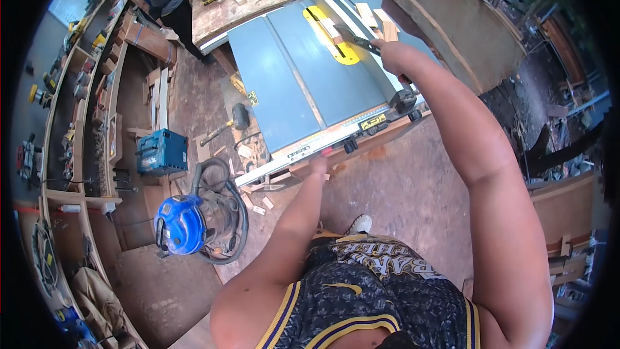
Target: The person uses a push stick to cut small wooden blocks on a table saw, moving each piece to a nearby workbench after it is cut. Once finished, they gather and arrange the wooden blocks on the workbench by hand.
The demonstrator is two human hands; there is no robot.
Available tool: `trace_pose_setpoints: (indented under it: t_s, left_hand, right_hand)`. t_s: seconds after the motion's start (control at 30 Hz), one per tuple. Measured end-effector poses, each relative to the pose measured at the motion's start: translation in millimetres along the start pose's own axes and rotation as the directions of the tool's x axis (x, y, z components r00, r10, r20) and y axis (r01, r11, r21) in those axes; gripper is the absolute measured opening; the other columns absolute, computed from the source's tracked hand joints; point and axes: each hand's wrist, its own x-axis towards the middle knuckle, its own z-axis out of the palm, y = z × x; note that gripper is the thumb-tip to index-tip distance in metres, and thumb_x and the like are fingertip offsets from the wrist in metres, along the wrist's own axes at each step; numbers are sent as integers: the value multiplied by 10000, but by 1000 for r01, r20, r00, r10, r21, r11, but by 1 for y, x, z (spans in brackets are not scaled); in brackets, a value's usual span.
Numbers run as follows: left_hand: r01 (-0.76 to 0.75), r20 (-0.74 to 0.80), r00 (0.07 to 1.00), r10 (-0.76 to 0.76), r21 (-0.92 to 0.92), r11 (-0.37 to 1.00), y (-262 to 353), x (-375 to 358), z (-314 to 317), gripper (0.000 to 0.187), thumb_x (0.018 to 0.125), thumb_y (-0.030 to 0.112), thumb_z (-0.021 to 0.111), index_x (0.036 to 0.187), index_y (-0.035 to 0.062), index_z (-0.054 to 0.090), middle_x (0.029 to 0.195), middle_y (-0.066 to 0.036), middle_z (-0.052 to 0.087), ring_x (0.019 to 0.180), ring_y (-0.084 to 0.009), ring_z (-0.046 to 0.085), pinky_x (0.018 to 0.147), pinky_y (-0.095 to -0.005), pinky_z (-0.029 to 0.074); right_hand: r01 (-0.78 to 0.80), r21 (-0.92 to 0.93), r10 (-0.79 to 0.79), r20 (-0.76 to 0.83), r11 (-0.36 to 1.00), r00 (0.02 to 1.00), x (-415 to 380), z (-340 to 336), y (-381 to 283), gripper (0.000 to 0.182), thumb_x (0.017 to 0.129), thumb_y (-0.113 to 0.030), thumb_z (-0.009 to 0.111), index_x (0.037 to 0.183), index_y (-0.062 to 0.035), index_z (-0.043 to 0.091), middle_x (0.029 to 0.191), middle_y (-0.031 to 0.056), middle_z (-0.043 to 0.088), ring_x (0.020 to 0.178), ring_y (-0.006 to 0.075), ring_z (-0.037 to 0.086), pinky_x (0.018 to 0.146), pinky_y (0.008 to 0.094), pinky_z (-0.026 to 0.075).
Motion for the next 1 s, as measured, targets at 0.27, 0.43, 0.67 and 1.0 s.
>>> trace_pose_setpoints:
  t_s: [0.27, 0.43, 0.67, 1.0]
  left_hand:
    - [-642, 730, 662, 167, 439, 629, 85, -143, -71, 333, 972, 205, 595, 1258, 39, 631, 1214, -114, 673, 1108, -194, 627, 928, -333, 490]
    - [-725, 608, 612, 505, 177, 666, 172, -181, -96, 239, 957, 220, 614, 1030, 15, 714, 978, -110, 726, 909, -189, 682, 800, -312, 519]
    - [-846, 411, 442, 797, 486, 218, 185, -100, -97, 297, 927, 308, 590, 792, 45, 623, 763, -167, 613, 716, -382, 602, 641, -477, 462]
    - [-844, 431, 425, 796, 506, 176, 194, -105, -95, 302, 888, 321, 594, 742, 57, 603, 721, -148, 602, 711, -373, 607, 640, -482, 469]
  right_hand:
    - [28, 90, -27, -17, 996, 999, 45, -18, -27, 702, 884, 59, 386, 1508, -260, 367, 966, 191, 673, 600, 231, 652, 503, 375, 535]
    - [102, -17, -102, -15, 995, 995, 102, -31, -29, 742, 869, 83, 378, 1514, -282, 354, 702, 140, 620, 495, 221, 593, 444, 390, 496]
    - [-19, 12, 19, -8, 1000, 1000, 131, -53, -77, 796, 847, 107, 400, 1505, -338, 361, 758, 162, 636, 546, 225, 622, 492, 386, 512]
    - [338, 120, -147, -731, 934, 666, 308, -83, -172, 477, 951, -121, 347, 1405, -173, 483, 1166, 274, 642, 1092, 422, 627, 940, 492, 483]
